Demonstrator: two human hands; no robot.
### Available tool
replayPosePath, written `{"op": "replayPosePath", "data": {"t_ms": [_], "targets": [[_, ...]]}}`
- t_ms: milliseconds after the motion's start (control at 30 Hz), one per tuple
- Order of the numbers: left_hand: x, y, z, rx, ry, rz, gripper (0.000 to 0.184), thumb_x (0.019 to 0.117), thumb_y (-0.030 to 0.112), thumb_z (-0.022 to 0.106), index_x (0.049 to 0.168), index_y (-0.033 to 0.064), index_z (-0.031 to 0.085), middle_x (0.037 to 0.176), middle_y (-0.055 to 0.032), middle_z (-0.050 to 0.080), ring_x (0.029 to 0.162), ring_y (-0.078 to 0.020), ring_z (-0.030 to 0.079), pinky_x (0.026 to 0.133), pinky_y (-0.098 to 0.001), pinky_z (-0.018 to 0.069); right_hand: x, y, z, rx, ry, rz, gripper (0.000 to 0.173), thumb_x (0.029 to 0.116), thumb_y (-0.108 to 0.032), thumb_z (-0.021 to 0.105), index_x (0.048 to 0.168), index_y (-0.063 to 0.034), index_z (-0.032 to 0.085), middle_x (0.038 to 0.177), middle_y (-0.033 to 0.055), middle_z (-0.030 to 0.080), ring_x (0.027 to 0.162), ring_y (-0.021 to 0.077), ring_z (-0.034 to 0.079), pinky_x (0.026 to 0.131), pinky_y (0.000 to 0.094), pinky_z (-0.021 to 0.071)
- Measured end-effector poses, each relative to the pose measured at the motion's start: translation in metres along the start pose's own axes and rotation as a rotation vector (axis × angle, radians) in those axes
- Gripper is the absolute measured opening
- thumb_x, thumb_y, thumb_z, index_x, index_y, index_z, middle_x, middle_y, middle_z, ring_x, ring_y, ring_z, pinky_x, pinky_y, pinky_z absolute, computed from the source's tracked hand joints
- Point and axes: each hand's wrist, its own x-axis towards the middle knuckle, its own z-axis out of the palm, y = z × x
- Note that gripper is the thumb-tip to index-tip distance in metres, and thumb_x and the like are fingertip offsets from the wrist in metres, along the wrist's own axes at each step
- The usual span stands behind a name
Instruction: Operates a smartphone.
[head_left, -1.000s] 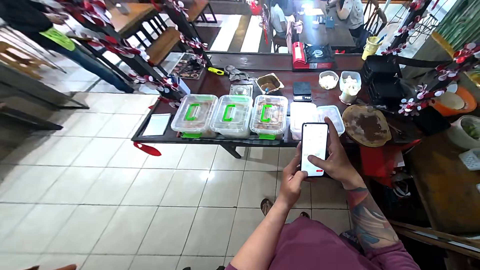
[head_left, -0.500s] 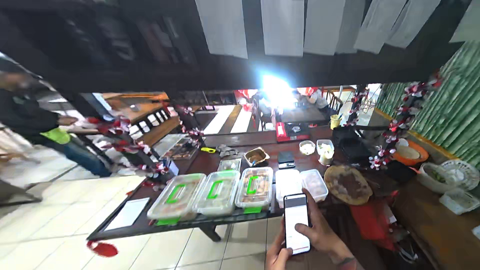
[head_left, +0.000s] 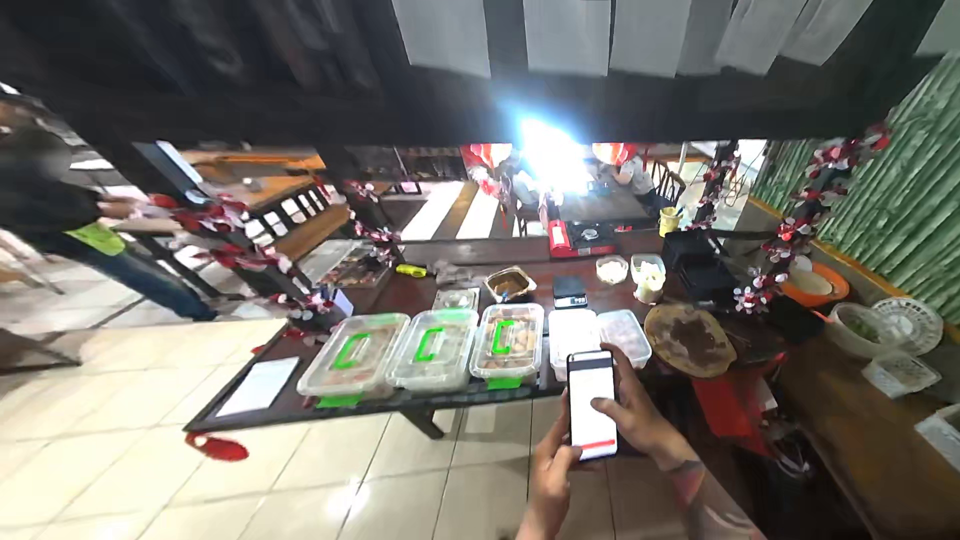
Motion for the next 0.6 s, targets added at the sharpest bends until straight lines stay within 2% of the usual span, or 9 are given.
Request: {"op": "replayPosePath", "data": {"t_ms": [67,233,467,600], "targets": [[-0.001,0.009,0.007,0.026,-0.023,0.006,0.068,0.0993,0.008,0.041,0.164,0.0154,0.023,0.149,-0.0205,0.051,0.109,-0.0415,0.069,0.071,-0.06,0.0646,0.001,-0.015,0.004,-0.009,0.016,0.036,0.089,0.0887,-0.01,0.074,0.161,-0.0166,0.022,0.14,0.0131,0.059,0.117,0.0279,0.067,0.097,0.0489,0.0609],[0.003,0.041,0.032,0.044,-0.021,0.018,0.07,0.098,0.005,0.039,0.165,0.0131,0.02,0.147,-0.0223,0.052,0.108,-0.0403,0.069,0.072,-0.0581,0.0647,0.005,-0.021,0.007,0.007,0.001,0.109,0.085,0.0921,-0.019,0.073,0.16,-0.0239,0.023,0.137,0.0141,0.061,0.113,0.0308,0.068,0.094,0.0509,0.0615],[0.001,0.037,0.031,0.014,-0.041,-0.006,0.069,0.0992,0.007,0.04,0.165,0.0129,0.019,0.146,-0.0233,0.052,0.111,-0.0413,0.067,0.075,-0.0594,0.0641,0.002,-0.018,0.009,0.025,0.01,0.156,0.086,0.0918,-0.012,0.073,0.159,-0.0282,0.022,0.134,0.0139,0.063,0.108,0.0338,0.07,0.089,0.0531,0.0634],[0.002,0.039,0.031,0.042,-0.016,-0.014,0.069,0.0979,0.007,0.042,0.164,0.0129,0.022,0.136,-0.0238,0.059,0.105,-0.0404,0.07,0.073,-0.0576,0.0645,0.003,-0.016,0.009,0.019,0.004,0.155,0.091,0.0894,-0.014,0.077,0.159,-0.0294,0.021,0.135,0.0131,0.062,0.109,0.0338,0.07,0.088,0.0532,0.0634]]}}
